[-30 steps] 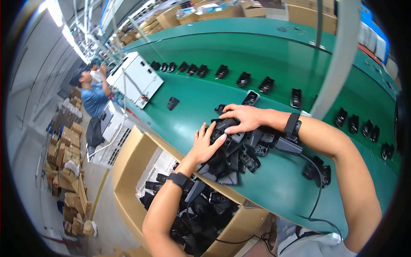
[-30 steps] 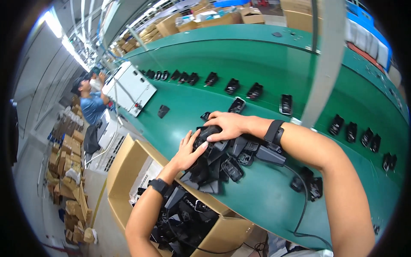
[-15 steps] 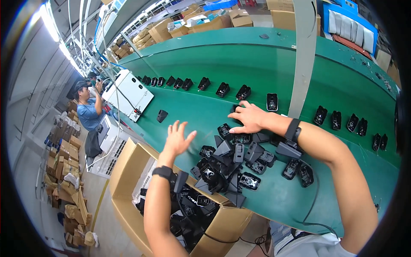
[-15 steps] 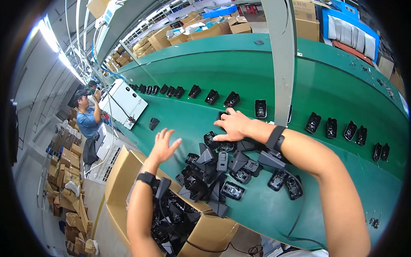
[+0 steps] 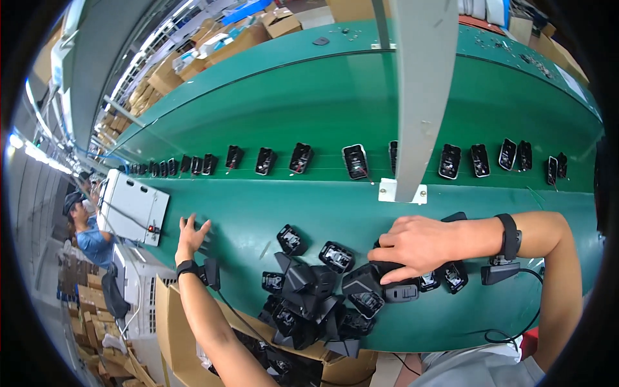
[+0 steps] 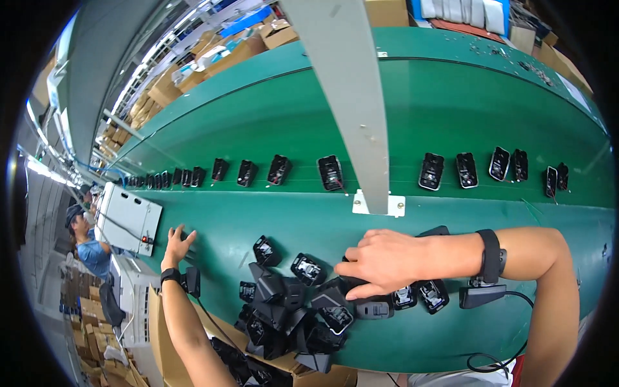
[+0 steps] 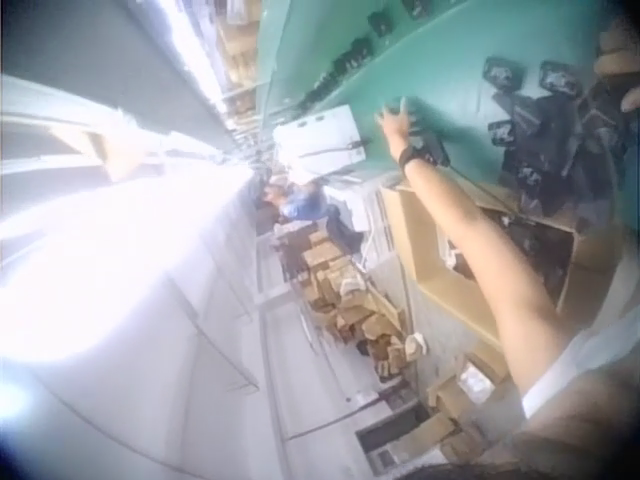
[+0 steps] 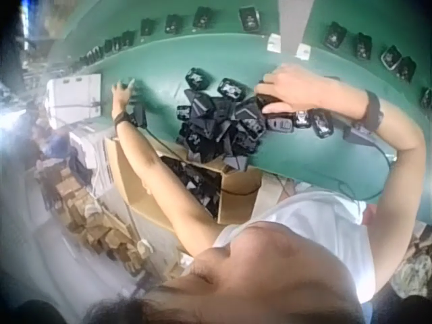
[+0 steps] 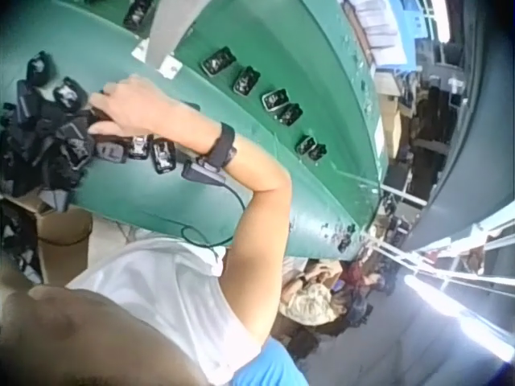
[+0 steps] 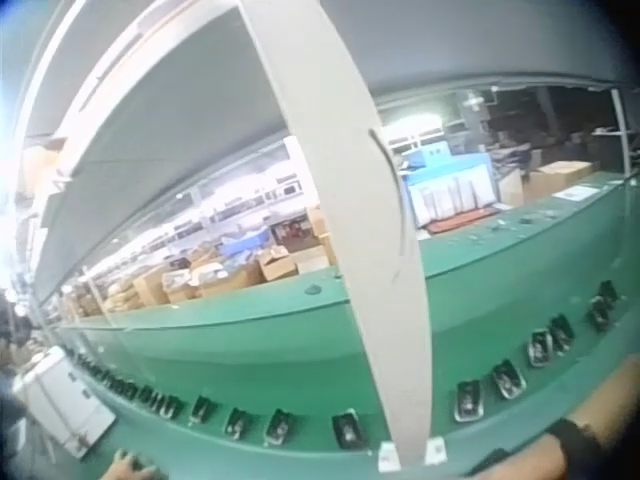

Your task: Manually assemble electronic components into plastic housings on an assembly line.

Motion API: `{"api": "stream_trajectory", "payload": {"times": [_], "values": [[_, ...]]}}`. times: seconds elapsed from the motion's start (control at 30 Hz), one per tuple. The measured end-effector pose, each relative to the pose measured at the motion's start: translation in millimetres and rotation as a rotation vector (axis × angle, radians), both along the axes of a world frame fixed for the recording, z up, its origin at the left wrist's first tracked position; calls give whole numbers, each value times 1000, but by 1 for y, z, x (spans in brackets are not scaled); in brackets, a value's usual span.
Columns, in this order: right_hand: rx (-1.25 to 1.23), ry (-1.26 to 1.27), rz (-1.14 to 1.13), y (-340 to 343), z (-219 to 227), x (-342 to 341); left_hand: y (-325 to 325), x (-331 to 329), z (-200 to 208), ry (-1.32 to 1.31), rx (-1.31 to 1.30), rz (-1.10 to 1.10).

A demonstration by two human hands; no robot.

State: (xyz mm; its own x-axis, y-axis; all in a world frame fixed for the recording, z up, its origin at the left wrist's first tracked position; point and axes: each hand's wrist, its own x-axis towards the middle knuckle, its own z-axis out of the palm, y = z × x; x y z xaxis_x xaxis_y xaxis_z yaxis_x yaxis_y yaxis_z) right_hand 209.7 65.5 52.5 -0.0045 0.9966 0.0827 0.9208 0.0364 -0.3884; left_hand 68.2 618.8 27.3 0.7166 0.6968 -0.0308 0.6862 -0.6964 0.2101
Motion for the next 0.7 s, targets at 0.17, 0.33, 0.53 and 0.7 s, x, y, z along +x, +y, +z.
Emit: {"api": "stream_trajectory", "payload": {"times": [0.17, 0.33, 0.53, 0.7], "values": [[205, -67, -154, -22, 6, 11, 2, 16, -3, 100, 161, -32], [20, 156, -78, -62, -19, -4, 39, -11, -9, 14, 349, 135], [9, 23, -162, -127, -9, -23, 55, 7, -30, -57, -6, 54], [279, -58, -556, -186, 22, -48, 65, 40, -54, 80, 11, -125]]}}
